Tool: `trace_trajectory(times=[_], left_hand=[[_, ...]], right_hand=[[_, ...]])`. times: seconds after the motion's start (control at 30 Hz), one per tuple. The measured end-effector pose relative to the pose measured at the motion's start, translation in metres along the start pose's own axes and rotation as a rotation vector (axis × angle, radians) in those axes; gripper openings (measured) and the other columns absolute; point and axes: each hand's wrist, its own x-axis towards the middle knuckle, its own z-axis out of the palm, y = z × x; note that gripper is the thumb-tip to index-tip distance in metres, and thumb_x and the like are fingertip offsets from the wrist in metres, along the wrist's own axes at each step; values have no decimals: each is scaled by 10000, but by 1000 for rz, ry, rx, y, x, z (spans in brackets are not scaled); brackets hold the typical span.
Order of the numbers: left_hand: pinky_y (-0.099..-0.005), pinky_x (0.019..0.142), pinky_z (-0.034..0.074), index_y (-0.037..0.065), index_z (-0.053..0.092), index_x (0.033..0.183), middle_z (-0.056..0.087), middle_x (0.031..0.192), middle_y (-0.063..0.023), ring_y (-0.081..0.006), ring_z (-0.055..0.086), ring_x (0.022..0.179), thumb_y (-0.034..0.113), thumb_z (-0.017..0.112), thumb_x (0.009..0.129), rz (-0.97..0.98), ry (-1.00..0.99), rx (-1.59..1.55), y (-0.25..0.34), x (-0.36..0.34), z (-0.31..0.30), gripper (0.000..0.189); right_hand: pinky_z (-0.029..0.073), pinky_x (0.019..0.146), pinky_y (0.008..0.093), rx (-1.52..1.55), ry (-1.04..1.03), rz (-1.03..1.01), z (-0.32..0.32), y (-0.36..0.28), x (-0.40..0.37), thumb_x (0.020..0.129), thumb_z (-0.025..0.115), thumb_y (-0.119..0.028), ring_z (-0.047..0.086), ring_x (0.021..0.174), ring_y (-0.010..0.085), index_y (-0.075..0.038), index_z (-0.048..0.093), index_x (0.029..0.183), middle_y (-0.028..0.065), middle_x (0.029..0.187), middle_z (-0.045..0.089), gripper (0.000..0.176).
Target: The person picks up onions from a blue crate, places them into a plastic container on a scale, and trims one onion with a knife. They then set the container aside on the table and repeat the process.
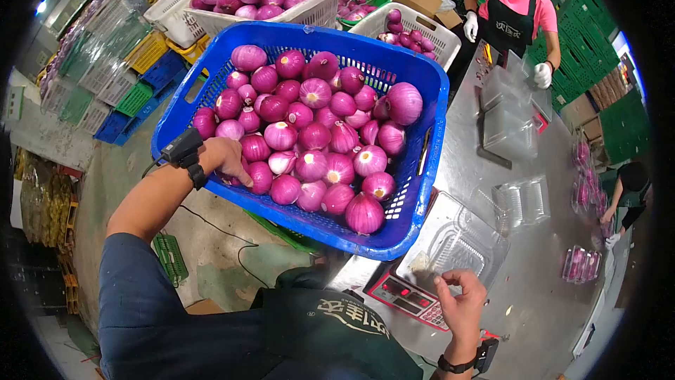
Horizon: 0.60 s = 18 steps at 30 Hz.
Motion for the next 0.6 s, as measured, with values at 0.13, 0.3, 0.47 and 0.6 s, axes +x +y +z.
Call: trace_trajectory(times=[0.13,0.3,0.47,0.6], left_hand=[[-427,865,585,-56,752,1084,751,1103,-232,-313,744,963,537,826,681,137,213,-182,-17,-12,-9,721],[-273,603,533,35,577,1368,709,1017,-108,-155,680,804,486,704,920,757,-64,-1394,-12,-51,-37,649],[-324,942,551,25,547,1382,651,1243,-95,-181,643,1113,451,662,997,1142,41,-1285,99,-99,-53,586],[-284,670,549,-19,483,1405,670,1058,-103,-146,668,824,679,612,955,1233,-235,-1144,154,-122,-57,840]], right_hand=[[534,712,295,38,56,-44,8,-13,8,823,815,-27,668,731,169,4,692,874,83,798,704,136],[533,753,290,210,128,-131,33,-62,36,801,811,12,650,787,135,1,676,1072,62,880,711,303],[536,933,372,273,98,-389,68,-138,80,703,947,-172,648,1131,244,9,458,1492,173,1322,632,945],[499,1071,386,402,178,-368,74,-138,81,671,969,-116,596,1251,278,1,314,1555,194,1393,559,1106]])
